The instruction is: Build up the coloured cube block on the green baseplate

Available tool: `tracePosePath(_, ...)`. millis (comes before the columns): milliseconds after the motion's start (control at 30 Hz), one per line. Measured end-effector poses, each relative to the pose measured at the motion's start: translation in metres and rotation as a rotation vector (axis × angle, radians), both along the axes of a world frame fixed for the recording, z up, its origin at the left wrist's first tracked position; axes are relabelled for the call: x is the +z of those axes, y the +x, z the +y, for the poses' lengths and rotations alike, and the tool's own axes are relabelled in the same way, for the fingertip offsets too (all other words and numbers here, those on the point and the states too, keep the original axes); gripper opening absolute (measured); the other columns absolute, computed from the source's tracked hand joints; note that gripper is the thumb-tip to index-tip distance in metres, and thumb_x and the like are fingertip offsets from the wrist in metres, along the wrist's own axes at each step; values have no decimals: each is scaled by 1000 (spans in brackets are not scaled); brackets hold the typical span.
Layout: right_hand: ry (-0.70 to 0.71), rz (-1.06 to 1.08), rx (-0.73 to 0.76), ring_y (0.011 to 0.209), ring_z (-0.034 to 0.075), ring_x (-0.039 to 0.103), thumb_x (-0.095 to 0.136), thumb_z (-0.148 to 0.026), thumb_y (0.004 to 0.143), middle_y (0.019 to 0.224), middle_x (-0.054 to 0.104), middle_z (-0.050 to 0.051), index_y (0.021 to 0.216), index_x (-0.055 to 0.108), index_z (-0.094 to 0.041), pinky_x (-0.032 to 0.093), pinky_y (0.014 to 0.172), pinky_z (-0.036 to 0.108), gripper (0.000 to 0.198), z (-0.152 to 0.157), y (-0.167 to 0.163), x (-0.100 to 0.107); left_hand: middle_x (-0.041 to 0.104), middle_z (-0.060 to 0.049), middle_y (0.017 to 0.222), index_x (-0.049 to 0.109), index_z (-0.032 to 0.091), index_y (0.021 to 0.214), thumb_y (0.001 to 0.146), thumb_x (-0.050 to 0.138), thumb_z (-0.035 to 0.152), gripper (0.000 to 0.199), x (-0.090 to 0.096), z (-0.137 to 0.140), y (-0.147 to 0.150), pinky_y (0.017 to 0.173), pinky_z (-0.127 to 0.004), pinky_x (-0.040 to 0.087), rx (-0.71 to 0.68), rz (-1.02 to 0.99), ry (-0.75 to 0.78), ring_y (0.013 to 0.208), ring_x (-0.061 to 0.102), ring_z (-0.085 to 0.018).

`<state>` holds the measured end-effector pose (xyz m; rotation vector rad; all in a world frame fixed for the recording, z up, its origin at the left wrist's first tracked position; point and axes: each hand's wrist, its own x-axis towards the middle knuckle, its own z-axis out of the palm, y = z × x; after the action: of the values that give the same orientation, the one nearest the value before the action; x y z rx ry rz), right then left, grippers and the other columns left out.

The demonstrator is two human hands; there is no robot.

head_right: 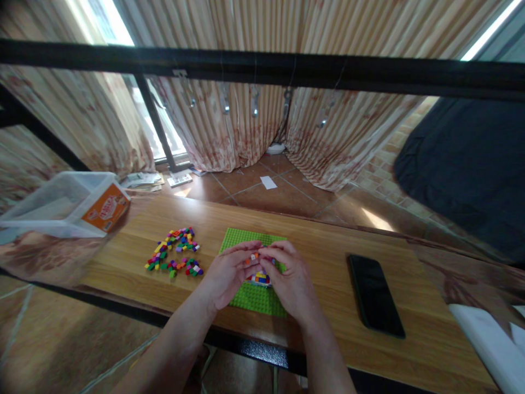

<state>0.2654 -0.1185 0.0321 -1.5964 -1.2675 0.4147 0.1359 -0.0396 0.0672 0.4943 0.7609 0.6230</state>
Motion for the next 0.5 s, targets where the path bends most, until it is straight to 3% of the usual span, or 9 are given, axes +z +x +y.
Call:
tracePosePath(200, -33, -77, -12, 101, 22, 64, 62, -35, 91, 103, 63, 6, 97, 78, -29, 52, 89, 38, 18, 0, -4, -5, 73, -9, 86, 73, 10, 85, 68, 65, 1, 21, -10, -1, -1, 79, -27, 53, -67, -38, 55, 78, 67, -13)
tracePosePath(500, -3, -71, -14, 99, 21, 64, 61, -37, 92, 102, 64, 5, 90, 77, -28, 51, 89, 35, 18, 0, -5, 0, 74, -9, 87, 74, 9, 85, 70, 67, 2, 19, -9, -4, -1, 83, -29, 55, -105, -51, 96, 77, 69, -14)
